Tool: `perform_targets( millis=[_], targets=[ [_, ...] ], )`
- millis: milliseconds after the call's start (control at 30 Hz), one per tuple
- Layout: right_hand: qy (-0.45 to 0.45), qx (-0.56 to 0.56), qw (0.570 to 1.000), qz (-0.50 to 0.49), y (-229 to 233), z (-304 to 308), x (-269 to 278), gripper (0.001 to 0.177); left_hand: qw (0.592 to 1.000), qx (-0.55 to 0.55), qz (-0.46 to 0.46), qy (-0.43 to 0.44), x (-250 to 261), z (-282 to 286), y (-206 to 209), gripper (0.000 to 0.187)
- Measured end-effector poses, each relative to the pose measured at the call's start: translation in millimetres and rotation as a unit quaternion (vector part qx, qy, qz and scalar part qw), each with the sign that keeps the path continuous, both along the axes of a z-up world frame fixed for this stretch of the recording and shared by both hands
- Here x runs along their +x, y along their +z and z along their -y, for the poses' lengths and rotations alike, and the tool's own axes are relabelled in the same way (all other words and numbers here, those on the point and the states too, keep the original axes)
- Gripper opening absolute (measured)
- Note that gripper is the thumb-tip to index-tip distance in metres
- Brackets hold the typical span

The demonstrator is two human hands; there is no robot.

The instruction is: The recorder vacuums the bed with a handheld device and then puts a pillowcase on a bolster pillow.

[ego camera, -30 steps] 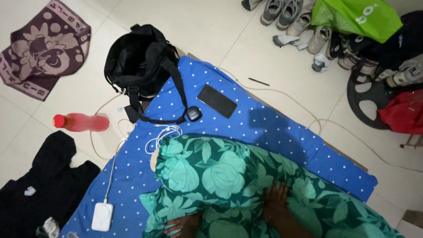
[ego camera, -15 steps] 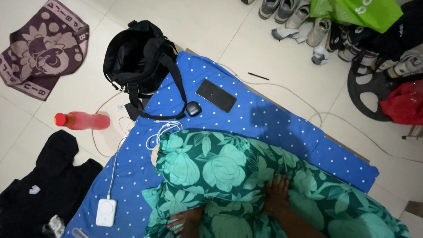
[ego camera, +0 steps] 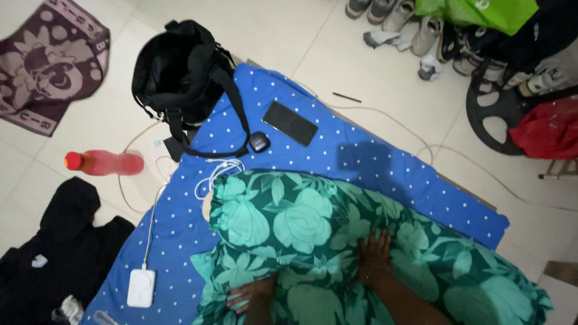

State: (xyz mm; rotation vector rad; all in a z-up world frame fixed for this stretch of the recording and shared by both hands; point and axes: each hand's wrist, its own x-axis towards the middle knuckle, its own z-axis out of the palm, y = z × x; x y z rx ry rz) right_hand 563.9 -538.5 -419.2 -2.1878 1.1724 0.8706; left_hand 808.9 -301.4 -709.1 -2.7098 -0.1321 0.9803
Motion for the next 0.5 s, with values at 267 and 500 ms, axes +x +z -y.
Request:
perform_targets(
  millis=[267, 500],
  targets=[
    [-0.002, -0.019, 1.000, 0.021, -8.8, 1.7, 0.9, 0.158, 1.000, -0.020, -0.010, -0.001, -7.8, 1.3, -6.2, 0.170],
    [-0.011, -0.045, 0.998, 0.040, -2.8, 9.9, 1.8, 0.158, 0.999, -0.046, -0.017, -0.010, -2.4, -2.1, -6.6, 0.170]
  ],
)
